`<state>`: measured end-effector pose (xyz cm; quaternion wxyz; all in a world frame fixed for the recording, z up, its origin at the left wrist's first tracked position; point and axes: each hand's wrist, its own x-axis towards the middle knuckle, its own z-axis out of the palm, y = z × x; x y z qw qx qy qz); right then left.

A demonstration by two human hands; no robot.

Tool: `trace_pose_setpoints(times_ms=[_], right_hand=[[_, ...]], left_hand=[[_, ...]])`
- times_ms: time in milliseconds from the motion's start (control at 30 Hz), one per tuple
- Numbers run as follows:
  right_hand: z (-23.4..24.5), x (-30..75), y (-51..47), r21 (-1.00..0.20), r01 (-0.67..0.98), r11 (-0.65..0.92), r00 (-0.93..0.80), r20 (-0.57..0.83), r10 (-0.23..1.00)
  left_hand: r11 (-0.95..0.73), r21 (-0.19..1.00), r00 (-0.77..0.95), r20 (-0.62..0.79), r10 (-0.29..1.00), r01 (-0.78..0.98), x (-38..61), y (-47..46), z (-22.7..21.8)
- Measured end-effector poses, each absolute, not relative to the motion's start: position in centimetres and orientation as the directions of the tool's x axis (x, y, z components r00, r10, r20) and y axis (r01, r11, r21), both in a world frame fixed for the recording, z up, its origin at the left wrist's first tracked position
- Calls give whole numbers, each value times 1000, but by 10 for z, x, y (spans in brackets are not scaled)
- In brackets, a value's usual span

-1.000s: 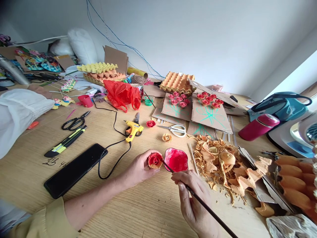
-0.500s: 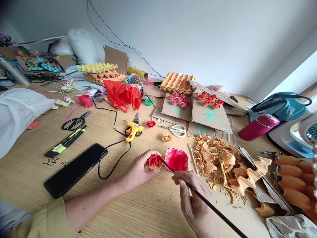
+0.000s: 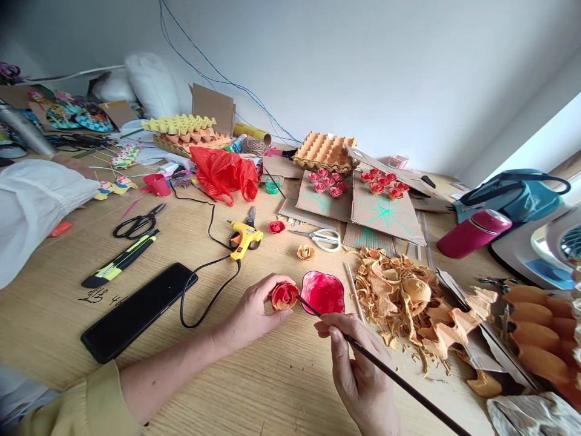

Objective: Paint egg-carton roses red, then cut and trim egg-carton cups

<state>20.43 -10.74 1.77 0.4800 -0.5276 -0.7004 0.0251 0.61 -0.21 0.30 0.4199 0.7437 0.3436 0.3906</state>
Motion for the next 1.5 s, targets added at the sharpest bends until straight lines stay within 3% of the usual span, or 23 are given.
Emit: trace_pose_setpoints(times_ms=[500,1233,1500], right_hand=[[20,204,-107,-572,689,445,44,646,762],[26,205,-108,-486,705,517,-84,667,741],[21,213,-92,-476,831,287,86,620,780]], left_hand=[[-288,953,469,212,858,97,8,0,2],[-32,995,492,74,867,-93,9,7,-2],[-100,994,477,104,873,-33,9,10,-11]])
